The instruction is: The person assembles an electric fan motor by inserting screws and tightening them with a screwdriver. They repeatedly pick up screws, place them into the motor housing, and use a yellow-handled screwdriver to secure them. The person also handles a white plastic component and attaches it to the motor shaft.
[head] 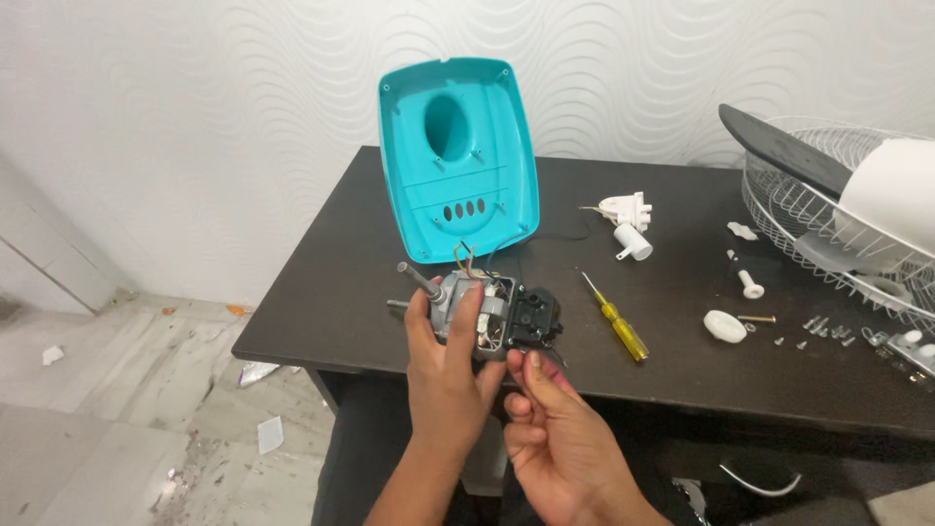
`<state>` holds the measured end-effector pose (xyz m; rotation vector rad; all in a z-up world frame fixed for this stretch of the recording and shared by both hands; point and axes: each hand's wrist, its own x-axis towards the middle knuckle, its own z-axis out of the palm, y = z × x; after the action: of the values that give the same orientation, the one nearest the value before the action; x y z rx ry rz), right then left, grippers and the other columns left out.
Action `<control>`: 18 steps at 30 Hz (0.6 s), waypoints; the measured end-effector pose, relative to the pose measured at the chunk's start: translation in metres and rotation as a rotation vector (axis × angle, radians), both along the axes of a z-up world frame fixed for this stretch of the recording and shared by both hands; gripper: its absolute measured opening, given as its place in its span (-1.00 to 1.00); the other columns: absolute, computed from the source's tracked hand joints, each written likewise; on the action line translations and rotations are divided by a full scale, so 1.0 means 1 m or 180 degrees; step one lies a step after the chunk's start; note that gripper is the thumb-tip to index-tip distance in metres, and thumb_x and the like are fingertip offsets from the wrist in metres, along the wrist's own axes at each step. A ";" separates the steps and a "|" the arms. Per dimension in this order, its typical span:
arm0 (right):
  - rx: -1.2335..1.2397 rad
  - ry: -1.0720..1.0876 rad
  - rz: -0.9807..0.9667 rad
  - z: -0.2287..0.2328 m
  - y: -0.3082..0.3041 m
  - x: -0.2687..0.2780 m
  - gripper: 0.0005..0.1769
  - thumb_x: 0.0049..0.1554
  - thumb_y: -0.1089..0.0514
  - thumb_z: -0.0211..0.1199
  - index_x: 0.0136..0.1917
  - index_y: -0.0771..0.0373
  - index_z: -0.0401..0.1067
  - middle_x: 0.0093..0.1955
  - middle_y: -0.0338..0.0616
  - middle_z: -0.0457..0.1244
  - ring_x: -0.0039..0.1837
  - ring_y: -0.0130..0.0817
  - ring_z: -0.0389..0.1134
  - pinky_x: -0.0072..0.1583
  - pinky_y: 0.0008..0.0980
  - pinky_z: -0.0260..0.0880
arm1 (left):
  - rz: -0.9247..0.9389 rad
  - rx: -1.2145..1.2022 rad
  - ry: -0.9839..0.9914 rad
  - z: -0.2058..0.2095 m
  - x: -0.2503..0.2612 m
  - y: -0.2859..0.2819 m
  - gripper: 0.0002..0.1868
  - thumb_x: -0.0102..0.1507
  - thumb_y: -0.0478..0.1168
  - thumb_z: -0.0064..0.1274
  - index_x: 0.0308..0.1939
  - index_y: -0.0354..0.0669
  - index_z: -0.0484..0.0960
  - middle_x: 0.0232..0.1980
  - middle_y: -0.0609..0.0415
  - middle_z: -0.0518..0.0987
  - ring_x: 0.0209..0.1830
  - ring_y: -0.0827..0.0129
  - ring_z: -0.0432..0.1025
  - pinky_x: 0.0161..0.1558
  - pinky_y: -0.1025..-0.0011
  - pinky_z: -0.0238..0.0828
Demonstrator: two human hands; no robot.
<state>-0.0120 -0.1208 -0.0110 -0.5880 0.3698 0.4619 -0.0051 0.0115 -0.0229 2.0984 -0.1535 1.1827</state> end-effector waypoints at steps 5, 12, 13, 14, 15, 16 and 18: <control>0.0086 -0.0116 0.0093 -0.007 0.000 0.004 -0.85 0.19 0.14 0.17 0.05 0.14 0.35 -0.05 -0.31 0.38 -0.28 -0.58 0.20 -0.37 -0.68 0.12 | -0.0052 -0.0045 0.0076 -0.001 0.000 0.000 -0.09 -0.07 -0.32 0.34 0.39 0.05 0.41 0.42 -0.39 0.21 0.30 -0.29 0.37 0.05 0.08 0.52; -0.0288 -0.0089 0.0053 0.001 0.001 0.003 -0.79 0.20 0.09 0.21 0.08 0.17 0.38 -0.11 -0.27 0.33 -0.32 -0.58 0.16 -0.39 -0.65 0.09 | -0.0039 -0.0036 0.0128 -0.004 0.001 0.000 -0.09 -0.07 -0.31 0.37 0.37 0.05 0.41 0.42 -0.36 0.21 0.28 -0.26 0.39 0.04 0.09 0.52; -0.0382 -0.0061 0.0037 0.003 0.002 0.003 -0.79 0.21 0.09 0.22 0.09 0.18 0.38 -0.11 -0.26 0.32 -0.32 -0.59 0.16 -0.39 -0.64 0.08 | -0.0025 0.0009 0.0105 -0.004 0.002 0.001 -0.09 -0.07 -0.32 0.35 0.38 0.05 0.41 0.42 -0.37 0.21 0.29 -0.27 0.38 0.05 0.08 0.52; -0.0508 -0.0110 0.0010 0.005 0.003 0.002 -0.77 0.20 0.08 0.22 0.09 0.19 0.37 -0.12 -0.25 0.32 -0.32 -0.58 0.17 -0.39 -0.63 0.09 | -0.0012 0.0053 0.0081 -0.004 0.002 0.001 -0.09 -0.07 -0.34 0.33 0.38 0.04 0.41 0.42 -0.37 0.21 0.29 -0.27 0.38 0.06 0.08 0.52; -0.0636 -0.0154 -0.0013 0.006 0.004 0.001 -0.75 0.20 0.06 0.21 0.09 0.20 0.37 -0.12 -0.24 0.33 -0.33 -0.57 0.17 -0.39 -0.61 0.09 | 0.0006 0.0096 0.0063 -0.005 0.001 0.001 -0.09 -0.08 -0.36 0.32 0.39 0.04 0.42 0.43 -0.37 0.21 0.30 -0.28 0.38 0.07 0.08 0.52; -0.0763 -0.0199 -0.0036 0.007 0.006 0.000 -0.73 0.19 0.04 0.21 0.09 0.22 0.36 -0.13 -0.23 0.33 -0.33 -0.55 0.18 -0.40 -0.60 0.10 | -0.0009 0.0079 0.0052 -0.005 0.001 0.001 -0.09 -0.07 -0.34 0.33 0.39 0.03 0.41 0.42 -0.38 0.20 0.30 -0.28 0.38 0.07 0.09 0.52; -0.1073 -0.0343 -0.0206 0.008 0.011 -0.003 -0.72 0.18 0.05 0.22 0.07 0.27 0.39 -0.15 -0.18 0.35 -0.36 -0.53 0.20 -0.41 -0.59 0.11 | -0.0043 0.0046 0.0036 -0.005 0.001 0.001 -0.10 -0.05 -0.32 0.35 0.39 0.02 0.41 0.41 -0.38 0.20 0.30 -0.27 0.39 0.07 0.10 0.53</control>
<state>-0.0145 -0.1102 -0.0032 -0.9217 0.3652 0.3051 -0.0041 0.0125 -0.0277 2.1131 -0.1712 1.1648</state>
